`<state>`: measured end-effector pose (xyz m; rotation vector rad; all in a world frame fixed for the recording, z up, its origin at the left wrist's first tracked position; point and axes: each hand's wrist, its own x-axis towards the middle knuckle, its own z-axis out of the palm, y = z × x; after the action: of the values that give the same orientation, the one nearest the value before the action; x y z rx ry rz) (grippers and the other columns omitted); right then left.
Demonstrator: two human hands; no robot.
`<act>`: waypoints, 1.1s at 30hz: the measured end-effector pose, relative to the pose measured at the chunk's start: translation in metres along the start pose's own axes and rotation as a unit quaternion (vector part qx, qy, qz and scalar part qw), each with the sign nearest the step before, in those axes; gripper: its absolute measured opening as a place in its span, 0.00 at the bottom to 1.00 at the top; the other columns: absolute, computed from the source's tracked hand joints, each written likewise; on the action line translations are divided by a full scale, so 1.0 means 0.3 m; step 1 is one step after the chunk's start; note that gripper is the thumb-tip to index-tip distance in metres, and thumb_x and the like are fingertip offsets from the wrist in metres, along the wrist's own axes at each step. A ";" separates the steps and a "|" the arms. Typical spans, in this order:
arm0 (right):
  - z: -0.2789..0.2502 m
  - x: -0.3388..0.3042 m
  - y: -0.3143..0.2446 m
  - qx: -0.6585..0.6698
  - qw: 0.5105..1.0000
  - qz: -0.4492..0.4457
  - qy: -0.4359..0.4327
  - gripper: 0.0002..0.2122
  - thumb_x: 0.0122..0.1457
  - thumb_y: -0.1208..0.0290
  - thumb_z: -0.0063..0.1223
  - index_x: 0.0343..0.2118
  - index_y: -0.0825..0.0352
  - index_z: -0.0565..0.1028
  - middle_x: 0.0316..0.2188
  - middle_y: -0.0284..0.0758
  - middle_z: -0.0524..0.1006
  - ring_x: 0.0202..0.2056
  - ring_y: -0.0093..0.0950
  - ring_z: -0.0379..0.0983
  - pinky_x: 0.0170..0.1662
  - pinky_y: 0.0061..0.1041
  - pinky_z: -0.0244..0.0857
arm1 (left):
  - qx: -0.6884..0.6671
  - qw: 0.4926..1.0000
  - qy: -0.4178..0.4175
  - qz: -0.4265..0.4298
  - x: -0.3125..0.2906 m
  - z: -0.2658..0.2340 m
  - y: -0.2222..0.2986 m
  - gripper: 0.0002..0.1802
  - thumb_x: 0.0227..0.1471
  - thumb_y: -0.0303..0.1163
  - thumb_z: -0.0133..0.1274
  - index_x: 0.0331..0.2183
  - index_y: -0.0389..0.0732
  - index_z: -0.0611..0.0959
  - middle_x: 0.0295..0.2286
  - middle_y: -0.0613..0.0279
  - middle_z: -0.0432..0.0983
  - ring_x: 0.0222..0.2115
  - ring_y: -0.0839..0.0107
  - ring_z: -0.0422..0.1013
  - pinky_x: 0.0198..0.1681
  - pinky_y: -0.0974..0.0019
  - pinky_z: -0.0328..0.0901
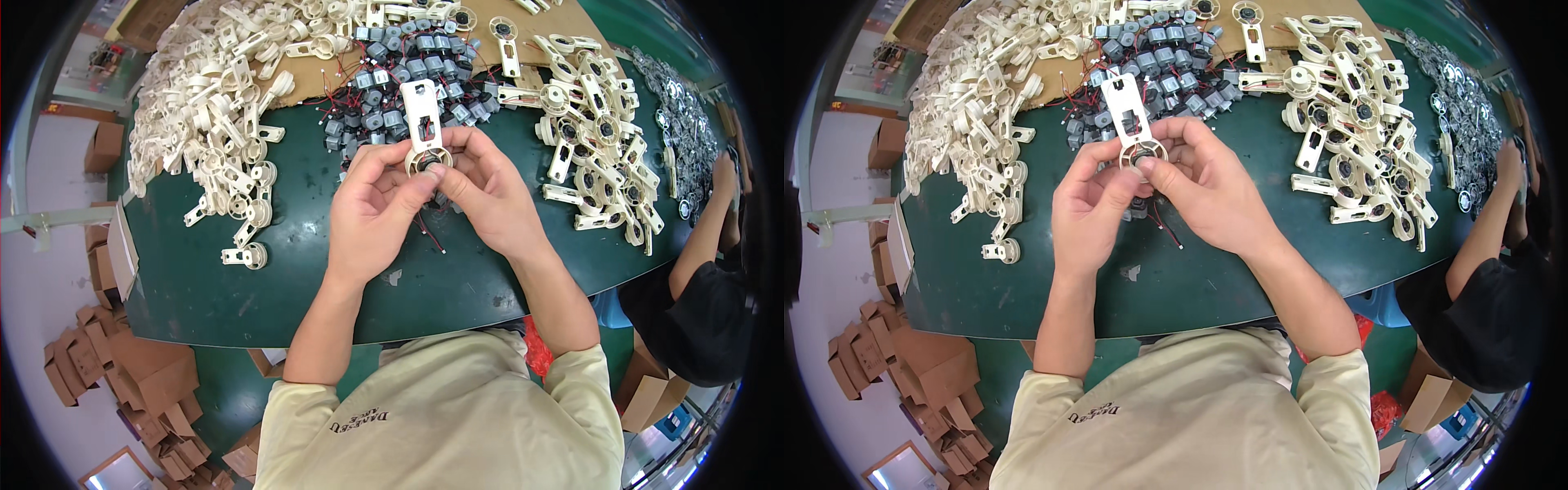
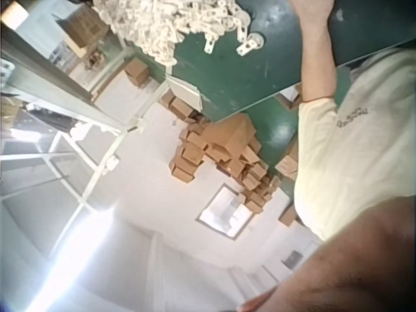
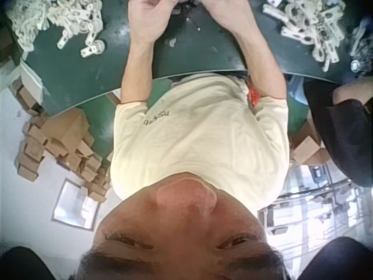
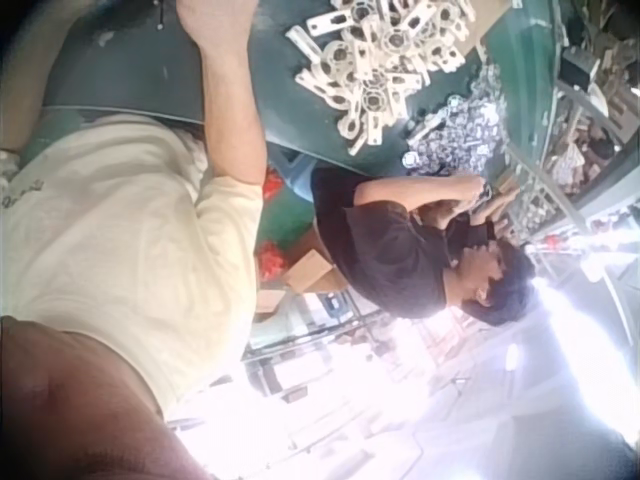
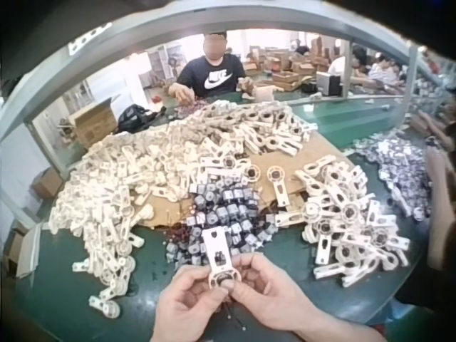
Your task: Manually assemble components on a production line by fitting white plastic housings onto small motors and electronic boards.
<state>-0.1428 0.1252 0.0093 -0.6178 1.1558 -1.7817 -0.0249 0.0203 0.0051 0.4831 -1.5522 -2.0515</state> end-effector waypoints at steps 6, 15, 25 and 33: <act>0.006 0.001 0.021 -0.044 0.999 -0.010 -0.021 0.12 0.62 0.81 0.48 0.47 0.71 0.64 0.38 0.34 0.73 0.39 0.20 0.72 0.43 0.20 0.68 | 0.119 0.990 0.004 0.074 0.000 -0.025 -0.047 0.14 0.50 0.24 0.61 0.39 0.35 0.76 0.34 0.65 0.67 0.27 0.82 0.68 0.28 0.76 0.65; -0.136 0.038 -0.027 -0.247 0.945 -0.156 0.146 0.13 0.61 0.76 0.53 0.47 0.71 0.68 0.37 0.33 0.74 0.36 0.18 0.70 0.39 0.17 0.65 | 0.264 0.961 0.041 0.073 -0.012 -0.081 0.091 0.20 0.52 0.21 0.56 0.49 0.36 0.75 0.43 0.63 0.70 0.33 0.82 0.71 0.34 0.76 0.66; -0.052 0.038 -0.037 -0.497 0.817 -0.255 0.141 0.12 0.56 0.74 0.56 0.43 0.69 0.75 0.38 0.41 0.74 0.39 0.38 0.72 0.43 0.33 0.67 | 0.635 0.699 0.241 -0.224 -0.325 -0.432 0.232 0.24 0.53 0.46 0.56 0.45 0.39 0.78 0.28 0.50 0.77 0.29 0.59 0.74 0.34 0.58 0.67; -0.015 0.059 0.049 -0.539 0.816 -0.195 0.071 0.11 0.54 0.72 0.59 0.39 0.69 0.76 0.32 0.39 0.75 0.34 0.35 0.74 0.37 0.33 0.68 | 0.657 0.689 0.233 -0.199 -0.372 -0.352 0.179 0.23 0.53 0.38 0.58 0.48 0.41 0.74 0.31 0.51 0.75 0.29 0.61 0.73 0.35 0.61 0.67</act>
<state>-0.1485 0.1094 -0.0068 -1.4709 2.2812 -1.3362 0.1346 -0.0063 0.0239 1.7833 -2.4328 -0.4729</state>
